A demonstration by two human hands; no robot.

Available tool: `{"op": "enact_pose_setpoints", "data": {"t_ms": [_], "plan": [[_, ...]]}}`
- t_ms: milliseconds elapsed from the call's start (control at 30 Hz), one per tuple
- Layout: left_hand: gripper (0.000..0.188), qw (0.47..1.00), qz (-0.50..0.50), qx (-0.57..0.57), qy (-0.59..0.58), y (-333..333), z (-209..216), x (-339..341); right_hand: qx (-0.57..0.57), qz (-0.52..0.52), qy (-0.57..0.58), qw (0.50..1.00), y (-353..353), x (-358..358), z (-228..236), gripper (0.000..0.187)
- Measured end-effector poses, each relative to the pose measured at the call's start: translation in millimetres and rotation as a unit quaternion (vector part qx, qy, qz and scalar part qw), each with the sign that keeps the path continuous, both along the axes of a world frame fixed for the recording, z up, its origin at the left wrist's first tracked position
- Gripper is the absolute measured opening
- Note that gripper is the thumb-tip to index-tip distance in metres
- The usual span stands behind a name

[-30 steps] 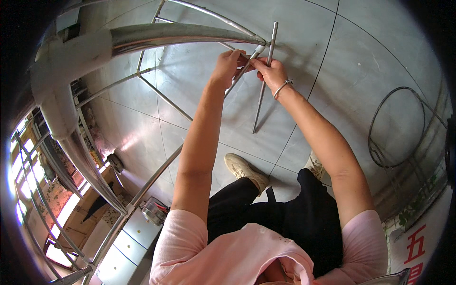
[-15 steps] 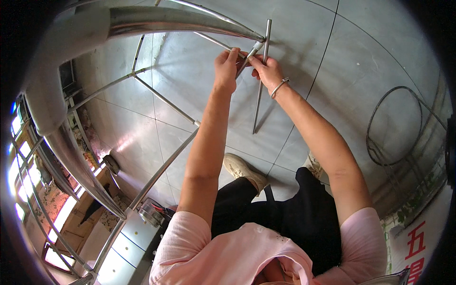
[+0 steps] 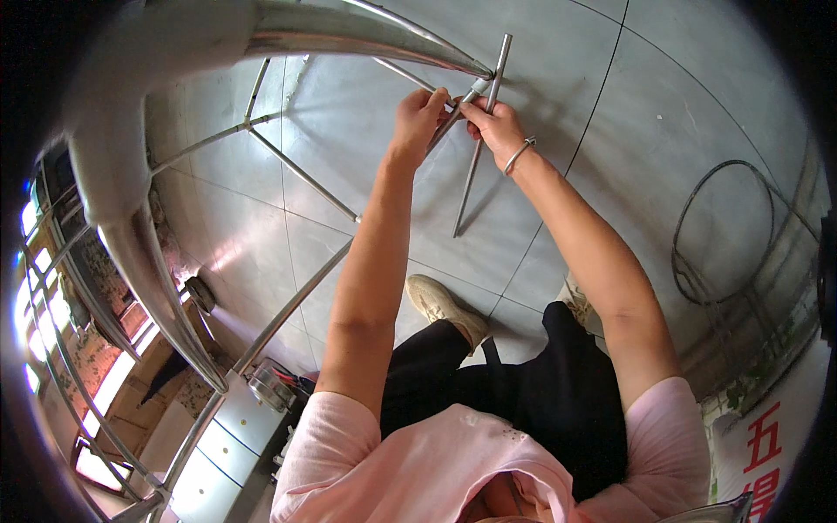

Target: The person moves a large bucket, metal steamer inserts, and lids by hand from a rack to a wooden table. The person then assembles a folding metal rack on the floor by inserting a metal rod into a plastic joint.

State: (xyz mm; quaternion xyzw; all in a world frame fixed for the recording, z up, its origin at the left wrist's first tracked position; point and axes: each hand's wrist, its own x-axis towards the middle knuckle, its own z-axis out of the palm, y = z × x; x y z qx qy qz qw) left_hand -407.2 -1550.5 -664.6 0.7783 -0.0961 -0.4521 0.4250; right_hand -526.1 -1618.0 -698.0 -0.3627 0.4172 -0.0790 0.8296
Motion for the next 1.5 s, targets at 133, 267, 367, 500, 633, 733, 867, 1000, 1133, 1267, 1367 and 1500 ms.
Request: {"op": "enact_pose_setpoints", "data": {"t_ms": [133,267,367,500,633,733,867,1000,1133,1267,1367,1500], "plan": [[0.027,0.997,-0.031,0.062,-0.032,-2.4,-1.8,-4.4,-0.057,0.020,0.032,0.998,3.7,-1.1,4.1,0.020],[0.026,0.996,0.054,-0.036,0.067,6.8,6.6,-12.8,-0.047,0.024,0.025,0.998,1.3,-1.7,7.7,0.021],[0.025,0.992,0.055,-0.085,0.075,-3.6,16.5,-19.0,-0.003,-0.003,-0.016,1.000,-4.4,-3.6,0.3,0.020],[0.025,0.996,0.045,-0.047,0.069,4.4,17.0,-15.8,0.066,-0.025,-0.025,0.997,3.0,-10.8,8.4,0.017],[0.024,0.999,-0.016,-0.024,0.030,7.3,14.9,-19.1,0.021,-0.018,-0.030,0.999,0.3,-7.2,7.1,0.018],[0.026,0.999,-0.018,-0.011,0.049,10.4,17.4,-17.8,0.057,-0.033,-0.024,0.998,-0.1,-13.1,6.2,0.019],[0.028,0.993,-0.043,-0.012,0.108,7.4,20.7,-12.1,0.093,-0.044,-0.048,0.994,-2.0,-14.6,7.9,0.022],[0.029,0.989,-0.058,0.008,0.133,11.0,20.0,-0.9,0.068,-0.049,-0.030,0.996,-0.5,-13.9,7.9,0.020],[0.025,0.994,-0.044,-0.047,0.083,24.4,11.8,-8.7,0.051,-0.048,-0.030,0.997,-2.8,-12.6,7.2,0.017],[0.022,0.994,0.030,-0.066,0.077,34.3,10.9,-14.4,0.047,-0.048,-0.038,0.997,-3.8,-11.8,10.8,0.015],[0.022,0.995,0.008,-0.093,0.035,34.1,11.4,-20.4,0.065,-0.035,-0.061,0.995,-5.4,-14.1,8.6,0.015],[0.023,0.995,-0.006,-0.099,-0.011,30.7,9.8,-25.8,0.092,-0.029,-0.059,0.994,-6.8,-15.5,9.8,0.017]]}}
